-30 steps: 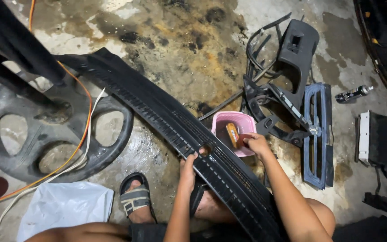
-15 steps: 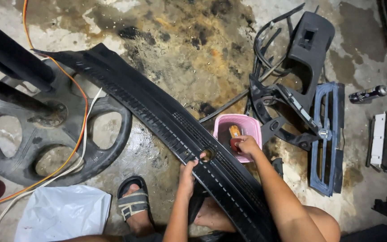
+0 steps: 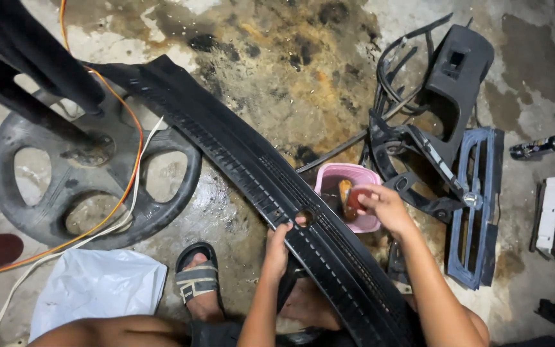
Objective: The person sits on the floor and sands a long black plastic car part using a piece of sandpaper. They hold the part with their left hand and rub the sandpaper along its surface with their right hand. The person occasionally dips the sandpaper into a pink container of water to wet it before continuing to sand.
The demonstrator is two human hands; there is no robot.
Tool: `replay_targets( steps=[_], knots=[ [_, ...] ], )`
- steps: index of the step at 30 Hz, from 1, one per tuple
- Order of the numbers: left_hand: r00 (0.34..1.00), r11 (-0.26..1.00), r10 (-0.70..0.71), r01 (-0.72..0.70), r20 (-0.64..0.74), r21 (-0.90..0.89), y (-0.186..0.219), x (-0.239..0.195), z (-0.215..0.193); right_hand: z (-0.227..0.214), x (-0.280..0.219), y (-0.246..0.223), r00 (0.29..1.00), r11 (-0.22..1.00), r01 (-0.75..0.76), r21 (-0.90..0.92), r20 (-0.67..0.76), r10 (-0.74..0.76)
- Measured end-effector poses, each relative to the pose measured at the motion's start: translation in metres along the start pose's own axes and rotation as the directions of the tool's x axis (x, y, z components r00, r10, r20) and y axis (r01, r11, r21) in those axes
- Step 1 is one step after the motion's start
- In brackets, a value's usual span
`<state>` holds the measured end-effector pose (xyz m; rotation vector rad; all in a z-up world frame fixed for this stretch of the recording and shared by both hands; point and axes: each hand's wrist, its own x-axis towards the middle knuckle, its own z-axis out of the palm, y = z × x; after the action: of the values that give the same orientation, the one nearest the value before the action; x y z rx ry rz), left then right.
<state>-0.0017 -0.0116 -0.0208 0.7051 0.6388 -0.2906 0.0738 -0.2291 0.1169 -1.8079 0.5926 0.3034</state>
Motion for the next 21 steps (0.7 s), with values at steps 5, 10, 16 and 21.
replay_targets(
  steps=[5, 10, 16, 21],
  knots=[
    [1.0, 1.0, 0.003, -0.002, 0.031, -0.006, -0.006, -0.001, 0.003, 0.039, -0.093, -0.01, 0.884, 0.829, 0.467, -0.307, 0.15, -0.442],
    [0.999, 0.993, 0.032, -0.032, -0.004, -0.112, -0.002, -0.011, 0.007, 0.079, -0.11, 0.053, 0.731, 0.604, 0.678, -0.418, 0.299, -0.613],
    [1.0, 1.0, 0.005, -0.005, 0.009, -0.01, 0.009, -0.02, 0.008, 0.096, -0.123, 0.066, 0.601, 0.433, 0.791, -0.433, 0.412, -0.685],
    [1.0, 0.998, 0.0, -0.001, -0.014, -0.065, 0.016, -0.028, 0.011, 0.099, -0.117, 0.076, 0.634, 0.41, 0.747, -0.524, 0.374, -0.677]
  ],
)
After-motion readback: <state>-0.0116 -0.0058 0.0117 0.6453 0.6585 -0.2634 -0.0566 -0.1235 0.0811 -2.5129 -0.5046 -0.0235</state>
